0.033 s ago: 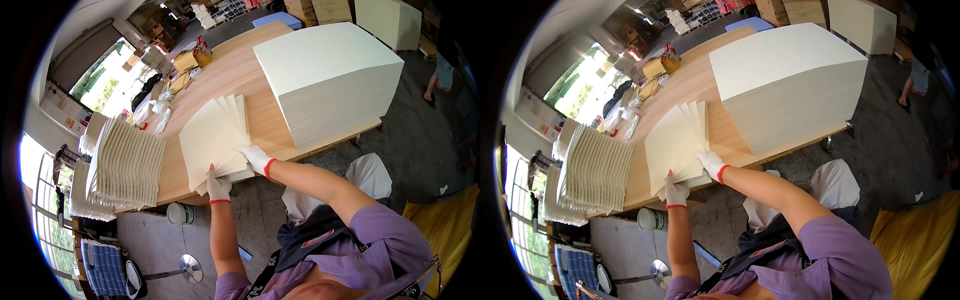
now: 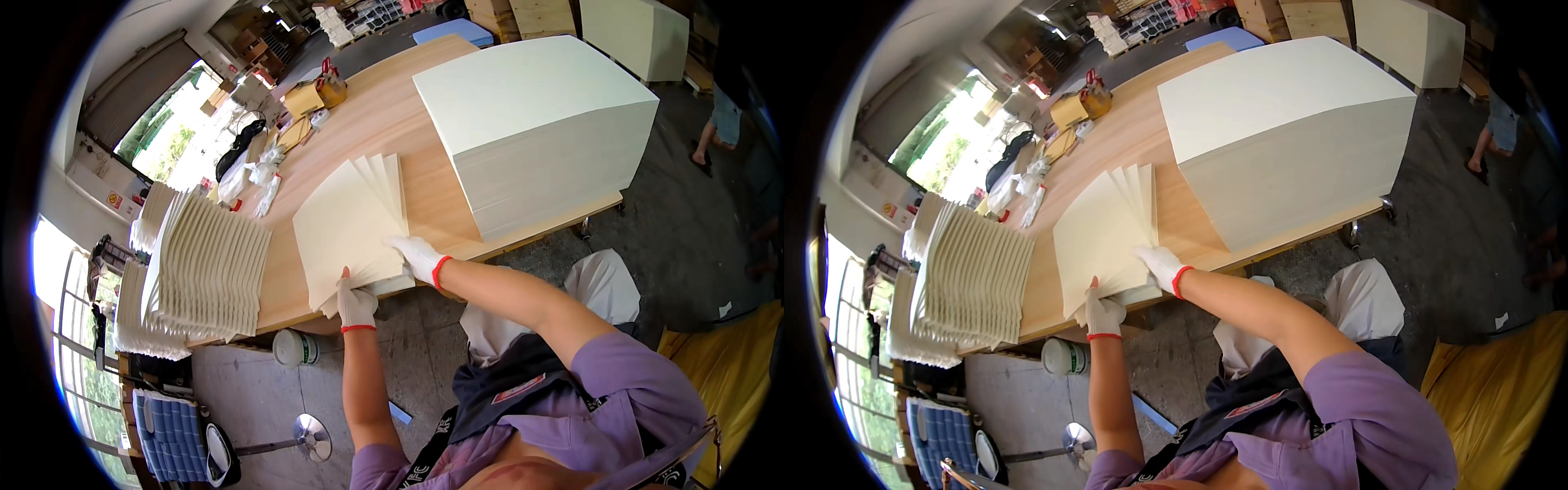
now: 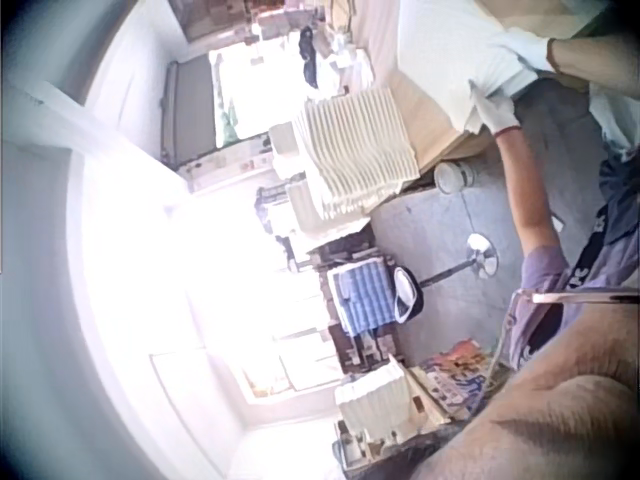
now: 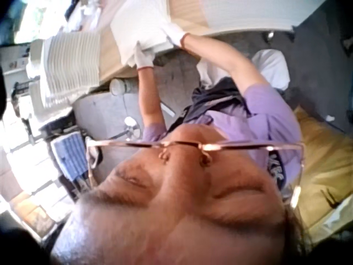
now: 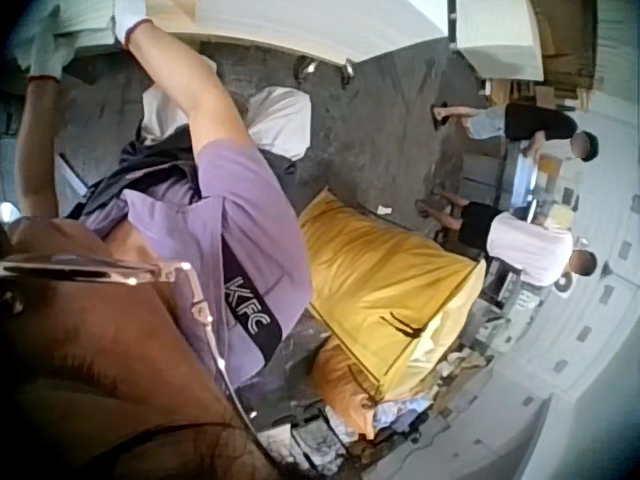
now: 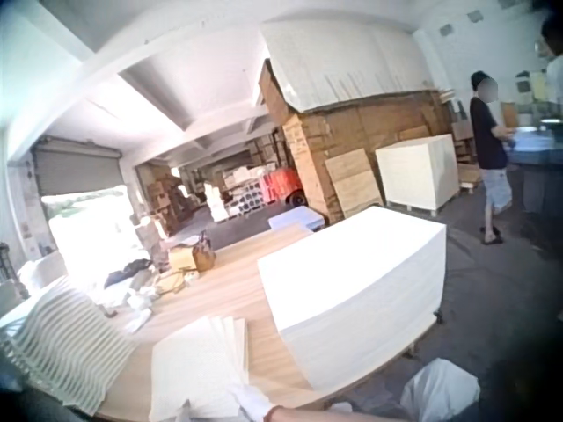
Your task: The person repeatedly picks up stacks of white rectangular panels from a table, aligns them, and places them back down. The person wears white gloves and handles the panels with both hands, ensuring they are neatly stacked. The process is repetitive, involving lifting, aligning, and restacking the panels multiple times.
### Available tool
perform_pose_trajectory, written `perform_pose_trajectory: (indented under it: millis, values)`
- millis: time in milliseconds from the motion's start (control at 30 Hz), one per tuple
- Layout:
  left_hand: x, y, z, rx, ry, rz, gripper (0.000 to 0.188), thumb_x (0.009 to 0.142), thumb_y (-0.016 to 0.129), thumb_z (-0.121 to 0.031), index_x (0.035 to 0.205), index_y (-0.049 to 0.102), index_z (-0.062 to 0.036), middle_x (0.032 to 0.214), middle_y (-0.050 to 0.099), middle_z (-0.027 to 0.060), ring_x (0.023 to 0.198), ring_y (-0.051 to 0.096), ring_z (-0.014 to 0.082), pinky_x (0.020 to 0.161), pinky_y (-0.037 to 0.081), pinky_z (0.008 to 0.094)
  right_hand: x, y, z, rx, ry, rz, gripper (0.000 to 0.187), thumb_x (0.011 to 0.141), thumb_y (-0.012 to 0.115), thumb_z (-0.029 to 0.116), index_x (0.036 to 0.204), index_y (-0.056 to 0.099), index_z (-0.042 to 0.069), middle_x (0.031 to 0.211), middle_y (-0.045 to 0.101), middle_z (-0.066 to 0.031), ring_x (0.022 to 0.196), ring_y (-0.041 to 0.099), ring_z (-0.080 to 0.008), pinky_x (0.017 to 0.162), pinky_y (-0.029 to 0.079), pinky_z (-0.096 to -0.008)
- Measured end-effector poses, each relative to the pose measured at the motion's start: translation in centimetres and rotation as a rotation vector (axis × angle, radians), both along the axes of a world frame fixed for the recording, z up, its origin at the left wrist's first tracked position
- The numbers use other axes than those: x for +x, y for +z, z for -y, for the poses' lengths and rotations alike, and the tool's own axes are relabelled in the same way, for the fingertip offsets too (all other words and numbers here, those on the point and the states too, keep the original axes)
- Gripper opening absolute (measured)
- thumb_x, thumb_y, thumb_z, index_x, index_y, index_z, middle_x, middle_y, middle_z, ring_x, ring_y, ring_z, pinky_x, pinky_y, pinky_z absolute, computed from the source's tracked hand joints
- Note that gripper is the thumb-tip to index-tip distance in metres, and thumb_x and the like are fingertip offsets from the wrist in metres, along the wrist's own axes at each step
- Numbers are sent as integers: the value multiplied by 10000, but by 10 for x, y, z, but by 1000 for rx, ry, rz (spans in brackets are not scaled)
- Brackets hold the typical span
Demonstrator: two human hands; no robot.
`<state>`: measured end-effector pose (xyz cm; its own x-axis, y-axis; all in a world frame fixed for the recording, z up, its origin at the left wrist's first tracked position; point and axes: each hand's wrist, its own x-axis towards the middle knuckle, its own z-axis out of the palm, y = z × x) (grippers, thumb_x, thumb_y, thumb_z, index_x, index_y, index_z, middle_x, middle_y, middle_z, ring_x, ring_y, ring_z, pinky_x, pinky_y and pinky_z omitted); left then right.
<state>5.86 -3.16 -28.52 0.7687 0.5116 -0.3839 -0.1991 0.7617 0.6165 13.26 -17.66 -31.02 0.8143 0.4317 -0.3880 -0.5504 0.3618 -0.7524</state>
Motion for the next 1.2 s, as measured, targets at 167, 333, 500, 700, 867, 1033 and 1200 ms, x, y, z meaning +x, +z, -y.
perform_pose_trajectory:
  millis: [167,333,500,700,867,1033,1200]
  values:
    - [-17,-3,-13,-42,4,-41,288,967,526,-115,1246,482,-57,1313,531,152,1218,545,331,1020,495,534,-53,13,51,174,218,-178,484,891,700,378,1222,592,42,1067,668,-108,911,654,-238,804,558,-396]
    - [-18,-11,-9,-12,132,-111,235,950,517,-92,1183,527,-66,1263,564,114,1185,558,285,1037,474,550,-112,-18,149,214,532,-328,308,973,605,319,1192,610,102,1136,684,-128,951,689,-239,824,581,-386]
    - [-13,-20,-24,26,-38,47,255,935,536,-69,1188,523,-38,1187,597,136,1136,549,290,959,487,448,-128,-57,221,382,322,-345,287,999,566,303,1202,604,104,1091,709,-97,932,707,-208,821,587,-369]
    - [-24,-30,-50,841,-109,-204,256,929,557,-51,1177,515,-4,1081,624,133,906,565,240,759,494,377,-153,-56,240,317,106,-311,375,997,573,320,1273,596,68,1155,691,-131,1006,682,-232,869,563,-372]
    - [-30,-25,-34,1423,-130,-311,259,924,574,-37,1167,509,26,994,646,130,715,579,198,592,500,317,-165,-54,261,350,9,-199,405,995,569,336,1269,589,39,1229,654,-144,1055,659,-232,881,550,-359]
    - [-37,-13,-10,1282,9,-217,304,946,574,-118,1184,495,56,1154,604,205,964,602,248,803,506,338,-173,-40,287,285,-92,-171,394,993,574,326,1255,592,32,1209,653,-142,1044,656,-234,873,553,-357]
    - [-61,92,109,1312,118,89,368,971,559,-217,1204,493,59,1258,559,251,1077,581,265,895,486,365,-178,-59,312,318,-133,-199,354,1000,563,313,1234,589,49,1162,666,-123,956,672,-220,804,565,-343]
